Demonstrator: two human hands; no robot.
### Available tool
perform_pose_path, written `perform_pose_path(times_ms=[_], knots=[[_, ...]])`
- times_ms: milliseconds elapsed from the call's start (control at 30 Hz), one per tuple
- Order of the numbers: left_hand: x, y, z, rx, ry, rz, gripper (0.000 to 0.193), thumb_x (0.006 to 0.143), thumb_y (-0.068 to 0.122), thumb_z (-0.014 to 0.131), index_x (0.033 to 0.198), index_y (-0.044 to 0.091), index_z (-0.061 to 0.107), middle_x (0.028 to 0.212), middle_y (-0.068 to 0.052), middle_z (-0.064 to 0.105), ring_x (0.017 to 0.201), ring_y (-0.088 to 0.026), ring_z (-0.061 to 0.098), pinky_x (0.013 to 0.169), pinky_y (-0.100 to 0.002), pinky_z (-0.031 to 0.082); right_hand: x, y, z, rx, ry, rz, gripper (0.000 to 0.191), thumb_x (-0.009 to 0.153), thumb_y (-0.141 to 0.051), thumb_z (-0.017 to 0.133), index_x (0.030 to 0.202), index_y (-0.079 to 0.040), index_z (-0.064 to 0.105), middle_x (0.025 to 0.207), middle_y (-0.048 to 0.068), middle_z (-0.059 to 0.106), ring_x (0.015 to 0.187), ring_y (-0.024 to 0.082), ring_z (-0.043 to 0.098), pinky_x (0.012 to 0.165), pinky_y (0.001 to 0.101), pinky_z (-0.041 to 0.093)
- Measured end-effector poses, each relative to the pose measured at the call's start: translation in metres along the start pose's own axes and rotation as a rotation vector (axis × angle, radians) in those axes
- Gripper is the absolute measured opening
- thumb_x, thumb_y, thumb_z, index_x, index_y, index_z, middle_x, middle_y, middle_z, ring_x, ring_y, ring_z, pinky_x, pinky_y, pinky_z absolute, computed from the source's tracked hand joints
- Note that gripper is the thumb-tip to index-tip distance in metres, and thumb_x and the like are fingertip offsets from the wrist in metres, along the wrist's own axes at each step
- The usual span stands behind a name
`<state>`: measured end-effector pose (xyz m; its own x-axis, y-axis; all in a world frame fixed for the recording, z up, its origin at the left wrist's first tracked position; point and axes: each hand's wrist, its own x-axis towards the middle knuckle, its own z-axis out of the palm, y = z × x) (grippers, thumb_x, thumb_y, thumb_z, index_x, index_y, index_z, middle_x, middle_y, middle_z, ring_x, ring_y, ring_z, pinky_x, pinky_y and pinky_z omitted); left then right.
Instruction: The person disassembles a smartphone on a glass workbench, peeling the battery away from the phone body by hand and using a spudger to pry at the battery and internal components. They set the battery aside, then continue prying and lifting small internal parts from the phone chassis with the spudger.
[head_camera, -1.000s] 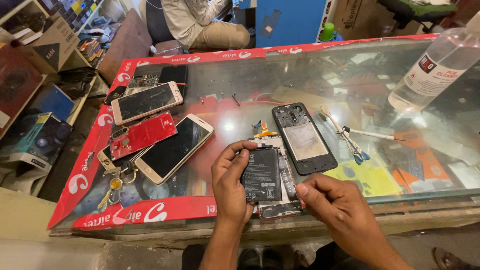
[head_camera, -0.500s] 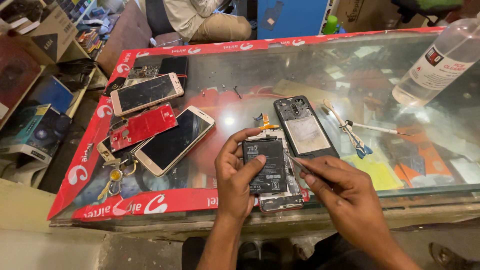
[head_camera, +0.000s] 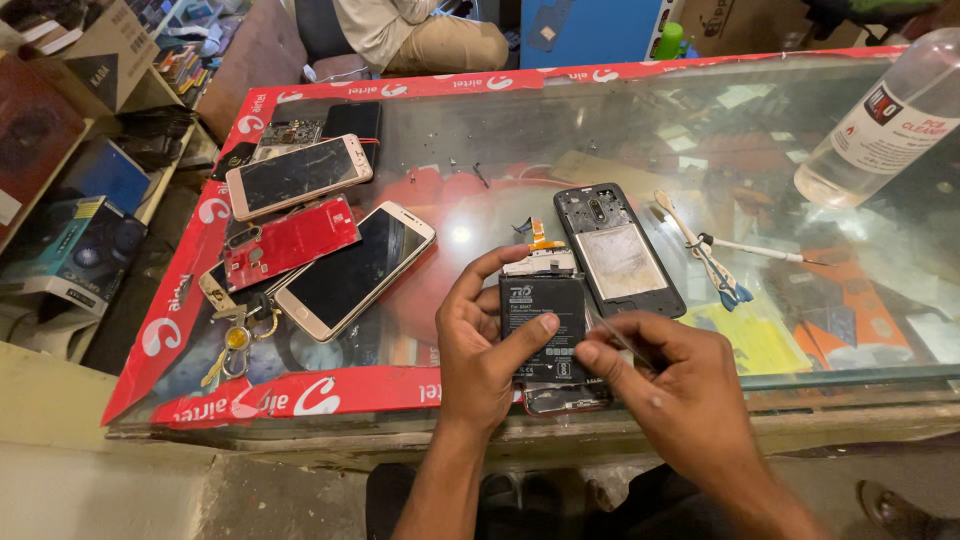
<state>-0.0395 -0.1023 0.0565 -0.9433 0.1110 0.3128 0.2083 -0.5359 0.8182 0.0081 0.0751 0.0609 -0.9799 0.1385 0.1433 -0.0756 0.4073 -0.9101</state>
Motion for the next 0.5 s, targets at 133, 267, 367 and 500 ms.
perform_pose_path(times_ms=[133,267,367,500], knots=[[-0.002,-0.004,-0.002,0.027,-0.006,-0.042,0.056,0.081,-0.003,0.078,0.133,-0.009,0.057,0.104,-0.018,0.075,0.092,-0.019,0.073,0.083,-0.031,0.061,-0.002,-0.002,0.005,0.184,-0.049,0.049,0.037,0.083,-0.012,0.081,0.116,0.003,0.074,0.079,-0.001,0.070,0.069,0.004,0.057,0.057,0.0217,0.046],[-0.005,-0.008,-0.007,-0.082,-0.070,-0.040,0.045,0.088,0.002,0.077,0.128,-0.013,0.062,0.110,-0.017,0.074,0.098,-0.018,0.072,0.090,-0.032,0.060,0.004,0.001,0.005,0.312,-0.066,0.110,0.039,0.086,-0.010,0.075,0.121,0.007,0.072,0.085,0.003,0.076,0.071,0.005,0.063,0.059,0.0212,0.050],[-0.007,-0.010,-0.008,-0.041,-0.098,-0.044,0.044,0.091,0.004,0.074,0.130,-0.011,0.063,0.112,-0.015,0.073,0.100,-0.016,0.070,0.092,-0.031,0.058,0.006,0.000,0.004,0.313,-0.100,0.064,0.037,0.088,-0.011,0.076,0.121,0.006,0.073,0.083,0.002,0.073,0.069,0.005,0.061,0.059,0.0211,0.049],[-0.007,-0.007,-0.003,-0.011,-0.102,-0.048,0.043,0.099,0.008,0.066,0.138,-0.009,0.060,0.117,-0.012,0.071,0.105,-0.014,0.068,0.096,-0.030,0.056,0.000,-0.012,0.003,0.044,-0.087,-0.003,0.044,0.092,-0.012,0.074,0.134,0.001,0.071,0.082,0.006,0.065,0.068,0.009,0.054,0.060,0.0224,0.046]])
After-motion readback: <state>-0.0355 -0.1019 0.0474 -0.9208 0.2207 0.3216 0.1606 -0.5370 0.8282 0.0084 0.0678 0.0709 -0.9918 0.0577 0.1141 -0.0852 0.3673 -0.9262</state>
